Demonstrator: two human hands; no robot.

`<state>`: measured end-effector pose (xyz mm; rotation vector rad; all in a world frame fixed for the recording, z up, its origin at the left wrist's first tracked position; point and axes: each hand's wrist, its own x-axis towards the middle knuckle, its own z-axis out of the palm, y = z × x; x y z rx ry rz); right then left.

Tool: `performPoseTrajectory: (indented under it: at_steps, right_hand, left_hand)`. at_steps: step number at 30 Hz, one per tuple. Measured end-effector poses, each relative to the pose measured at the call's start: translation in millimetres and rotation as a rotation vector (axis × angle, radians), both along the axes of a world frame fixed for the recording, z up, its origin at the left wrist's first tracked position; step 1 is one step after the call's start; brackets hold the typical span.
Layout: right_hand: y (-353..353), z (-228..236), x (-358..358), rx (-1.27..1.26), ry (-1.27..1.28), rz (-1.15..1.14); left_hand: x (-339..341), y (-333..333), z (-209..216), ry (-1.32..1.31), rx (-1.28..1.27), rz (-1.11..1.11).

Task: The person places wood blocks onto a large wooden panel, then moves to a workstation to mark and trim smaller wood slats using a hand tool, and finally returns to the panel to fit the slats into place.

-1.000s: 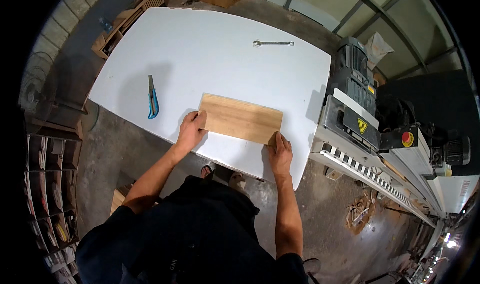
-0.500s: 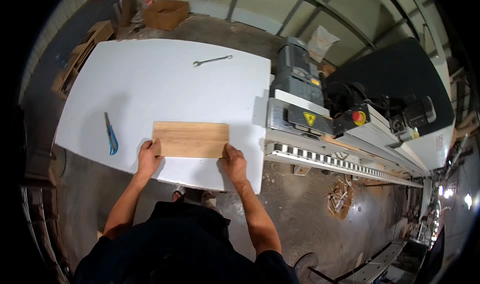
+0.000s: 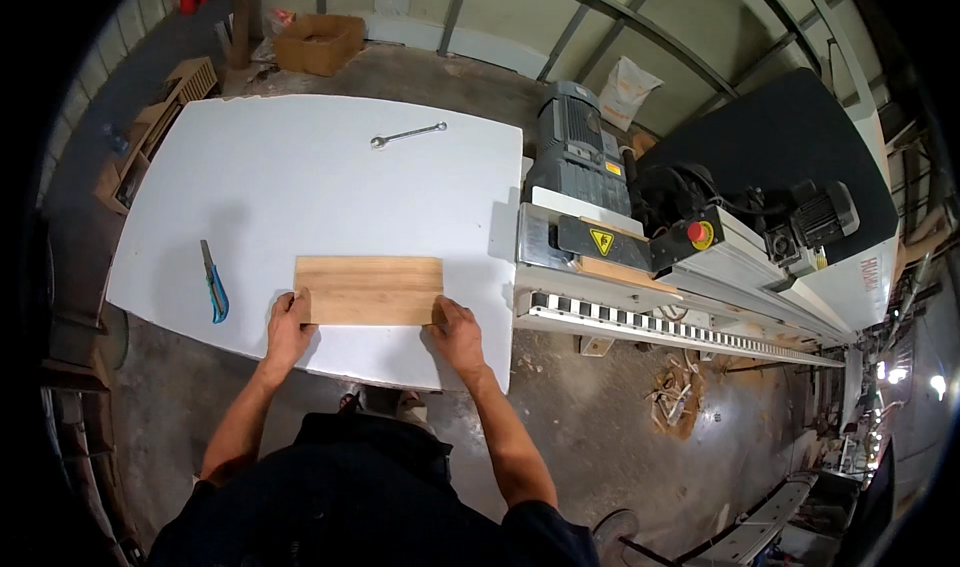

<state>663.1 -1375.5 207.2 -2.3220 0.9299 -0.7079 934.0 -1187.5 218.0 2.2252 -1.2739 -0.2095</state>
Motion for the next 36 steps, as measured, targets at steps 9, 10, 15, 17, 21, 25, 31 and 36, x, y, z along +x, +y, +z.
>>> performPoseTrajectory:
  at_steps: [9,10,15,17,21,25,31,36]
  right_hand:
    - [-85,17,-42,0.198,-0.364,-0.550]
    - [-80,41,-32,0.114,-0.231,-0.570]
    - [-116,57,-69,-0.481,0.136,-0.502]
    - [-120,59,-74,-0.604,0.300,-0.315]
    - [-123,62,-67,-0.630,0.337,-0.234]
    - [-138,61,-70,-0.551,0.296,-0.259]
    - [-153,67,-78,-0.563,0.230,-0.177]
    - [-163,65,-88,-0.527,0.202,-0.089]
  left_hand:
    - [1,6,12,0.064,-0.075,0.084]
    - [18,21,2,0.045,-0.083,0.155]
    - [108,54,-29,-0.275,0.033,0.480]
    - [130,56,-30,-0.428,0.144,0.654]
    - [163,57,-35,-0.310,0.237,0.637]
    - [182,42,-40,0.045,0.186,0.436]
    - [-54,-97,67,1.054,-0.103,0.010]
    - [-156,-173,110,1.229,-0.039,-0.076]
